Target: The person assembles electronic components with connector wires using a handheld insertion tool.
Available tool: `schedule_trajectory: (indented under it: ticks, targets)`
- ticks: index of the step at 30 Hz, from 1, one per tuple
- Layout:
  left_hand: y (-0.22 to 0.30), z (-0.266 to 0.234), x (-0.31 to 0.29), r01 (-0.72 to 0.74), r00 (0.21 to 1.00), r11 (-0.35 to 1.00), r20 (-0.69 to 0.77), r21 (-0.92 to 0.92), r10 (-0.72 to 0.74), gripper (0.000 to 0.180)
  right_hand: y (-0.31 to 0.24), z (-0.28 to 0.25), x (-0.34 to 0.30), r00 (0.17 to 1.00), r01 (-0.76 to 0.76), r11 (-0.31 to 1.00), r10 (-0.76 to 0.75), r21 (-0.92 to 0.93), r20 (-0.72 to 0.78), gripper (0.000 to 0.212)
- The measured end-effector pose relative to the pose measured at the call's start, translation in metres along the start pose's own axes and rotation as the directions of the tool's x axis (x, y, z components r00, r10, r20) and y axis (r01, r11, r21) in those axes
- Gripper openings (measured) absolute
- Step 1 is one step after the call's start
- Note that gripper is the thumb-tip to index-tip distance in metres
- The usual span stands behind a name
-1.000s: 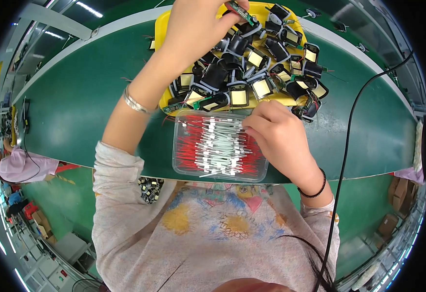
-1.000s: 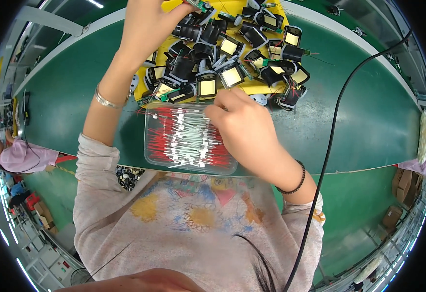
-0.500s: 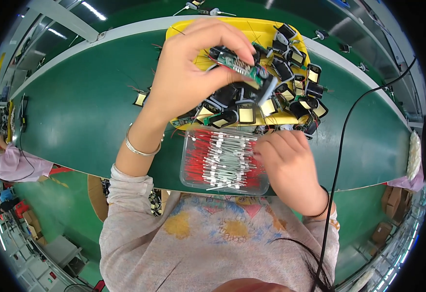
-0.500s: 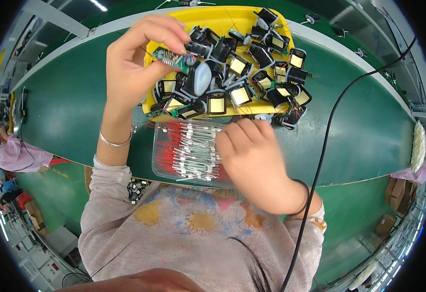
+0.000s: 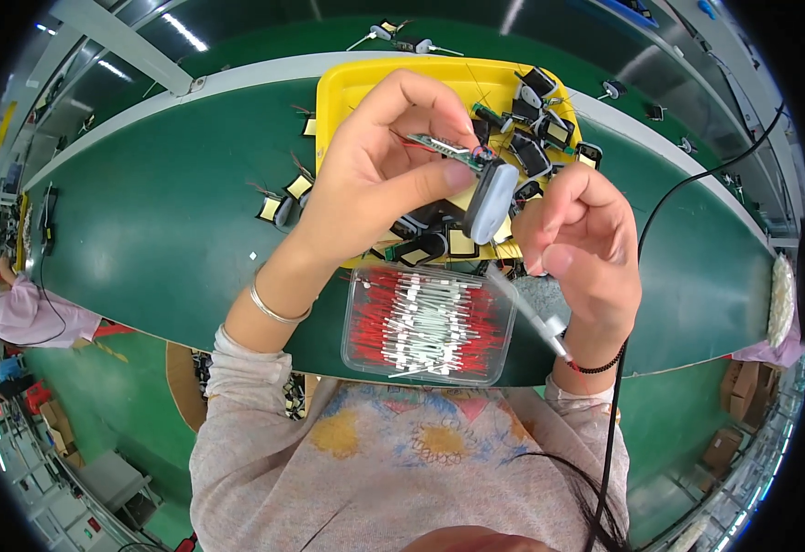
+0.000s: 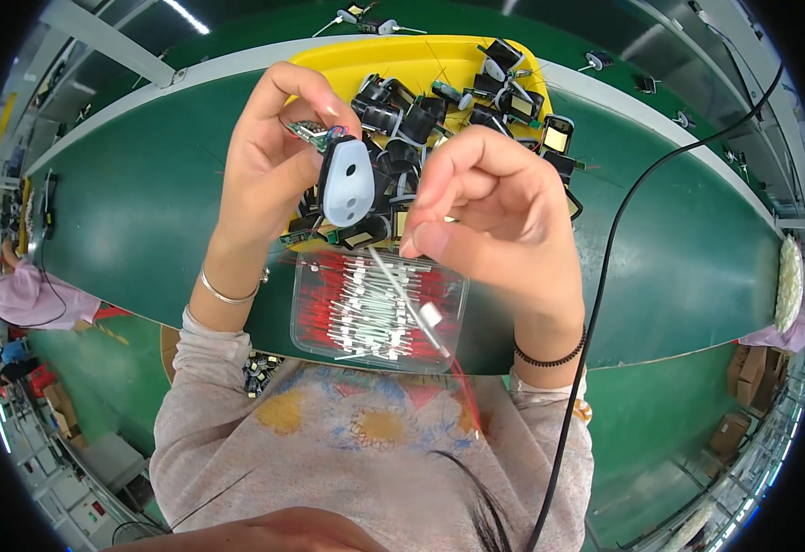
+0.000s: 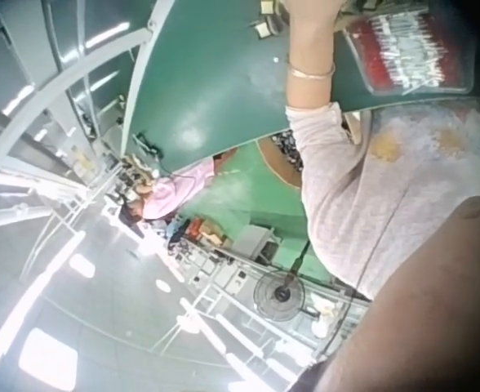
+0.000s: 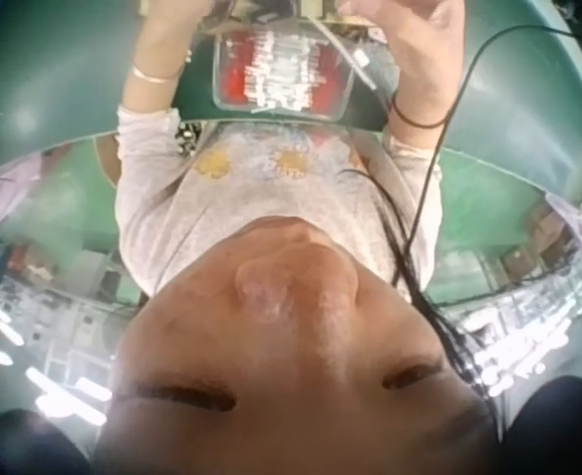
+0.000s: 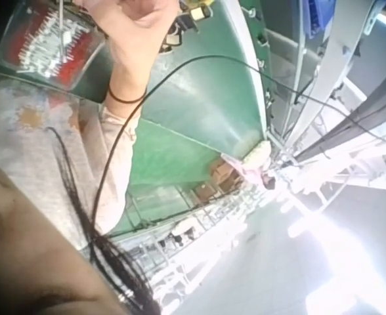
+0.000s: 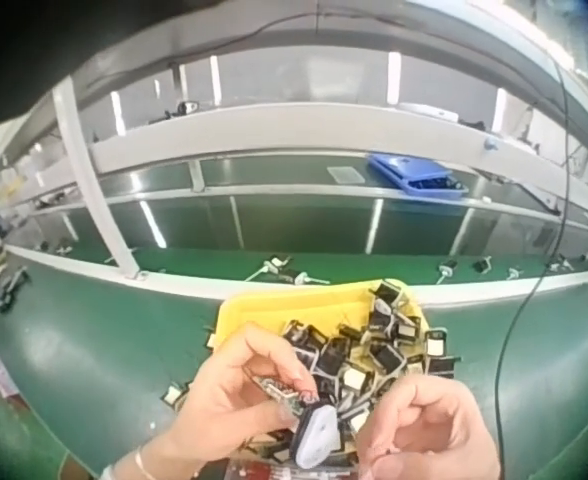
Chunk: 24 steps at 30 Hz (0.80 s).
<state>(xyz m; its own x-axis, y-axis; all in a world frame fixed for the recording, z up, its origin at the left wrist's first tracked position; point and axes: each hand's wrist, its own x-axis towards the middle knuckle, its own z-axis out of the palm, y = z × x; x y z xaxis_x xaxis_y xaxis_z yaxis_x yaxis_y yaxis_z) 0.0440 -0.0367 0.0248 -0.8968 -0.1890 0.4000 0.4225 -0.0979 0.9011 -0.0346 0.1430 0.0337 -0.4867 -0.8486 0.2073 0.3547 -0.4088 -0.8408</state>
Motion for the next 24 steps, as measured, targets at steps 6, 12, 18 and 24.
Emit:
schedule_trajectory:
  ticks: [6,12,18,24]
  targets:
    - [-0.01,-0.009,-0.001,0.129,0.987,0.963,-0.065,-0.236,-0.148,0.019,0.006,-0.006,0.005,0.983,-0.134,0.982,0.115,-0.136,-0.145,0.015]
    - [-0.007,-0.013,0.001,0.165,0.979,0.96,-0.083,-0.226,-0.188,0.021,0.015,-0.004,-0.024,0.995,-0.072,0.376,0.093,-0.924,-0.04,0.016]
    - [-0.019,-0.008,0.01,-0.101,0.971,0.92,0.162,-0.378,0.174,0.02,0.025,0.008,-0.049,0.968,0.1,-0.175,0.246,-0.979,0.055,0.023]
    - [-0.003,-0.013,-0.003,0.143,0.99,0.966,0.038,-0.215,-0.138,0.019,0.024,0.018,-0.046,0.937,0.225,-0.3,0.326,-0.927,0.122,0.009]
